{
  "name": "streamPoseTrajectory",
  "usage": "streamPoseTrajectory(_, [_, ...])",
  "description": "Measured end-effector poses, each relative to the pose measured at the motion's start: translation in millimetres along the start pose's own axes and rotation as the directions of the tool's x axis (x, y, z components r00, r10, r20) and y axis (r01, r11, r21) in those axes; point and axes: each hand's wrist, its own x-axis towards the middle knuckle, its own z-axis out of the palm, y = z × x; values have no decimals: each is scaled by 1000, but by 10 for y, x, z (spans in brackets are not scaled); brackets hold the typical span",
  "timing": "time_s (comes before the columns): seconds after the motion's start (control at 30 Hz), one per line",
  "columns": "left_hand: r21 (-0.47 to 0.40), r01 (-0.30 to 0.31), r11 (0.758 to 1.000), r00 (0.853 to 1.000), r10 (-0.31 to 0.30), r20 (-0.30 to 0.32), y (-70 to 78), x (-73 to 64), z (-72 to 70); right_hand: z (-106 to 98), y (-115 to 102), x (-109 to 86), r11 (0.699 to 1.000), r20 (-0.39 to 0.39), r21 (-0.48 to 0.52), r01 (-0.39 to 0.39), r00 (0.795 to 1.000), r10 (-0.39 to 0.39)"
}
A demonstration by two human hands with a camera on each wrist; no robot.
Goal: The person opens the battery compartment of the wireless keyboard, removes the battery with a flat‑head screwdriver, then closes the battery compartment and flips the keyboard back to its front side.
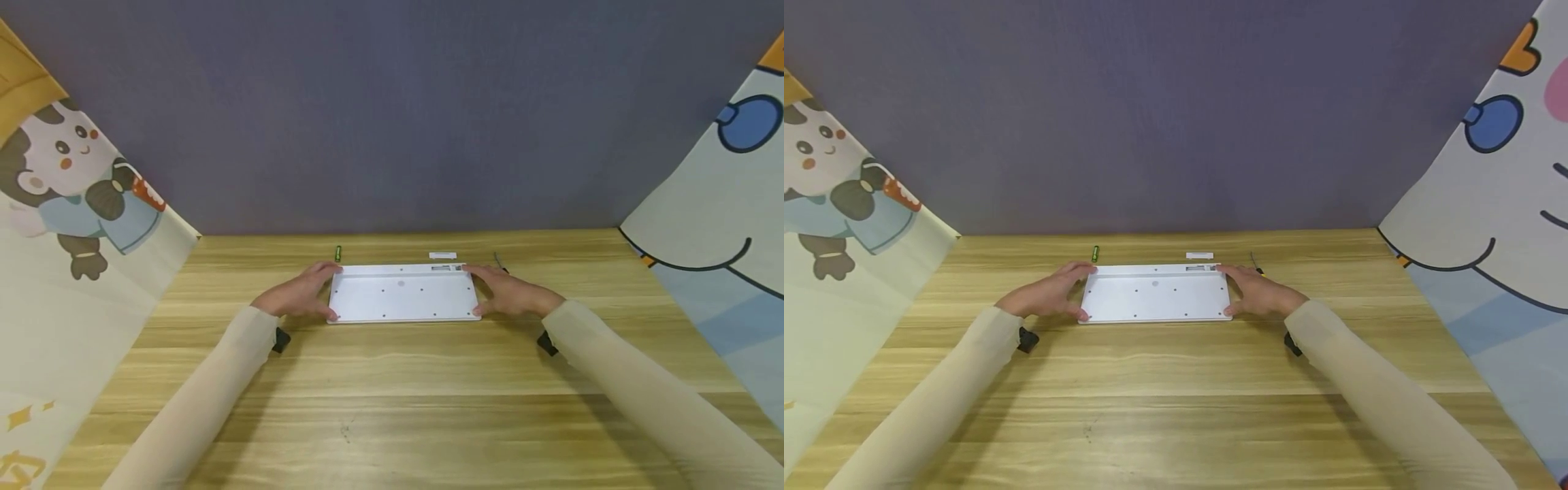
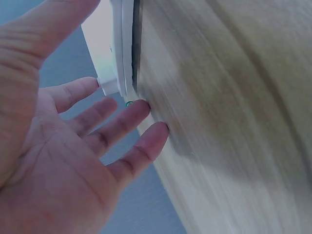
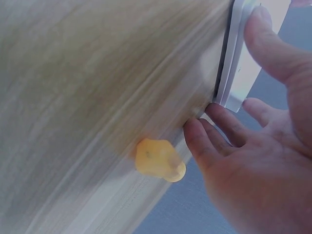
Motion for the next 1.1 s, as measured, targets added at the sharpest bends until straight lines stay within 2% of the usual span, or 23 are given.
streamPoseTrajectory(0.33, [-38, 105, 994, 993, -103, 61, -5, -8, -4, 12, 17, 19, 1000, 4, -9, 10, 1000, -10])
streamPoseTrajectory(0.8, [-6, 92, 996, 994, -91, 59, 7, -24, -40, -32, -13, 24, 999, -2, -14, 43, 999, -43])
streamPoseTrajectory(1.1, [-16, 105, 994, 991, -103, 81, 8, -16, -27, -87, -41, 35, 998, 35, -21, 52, 998, -51])
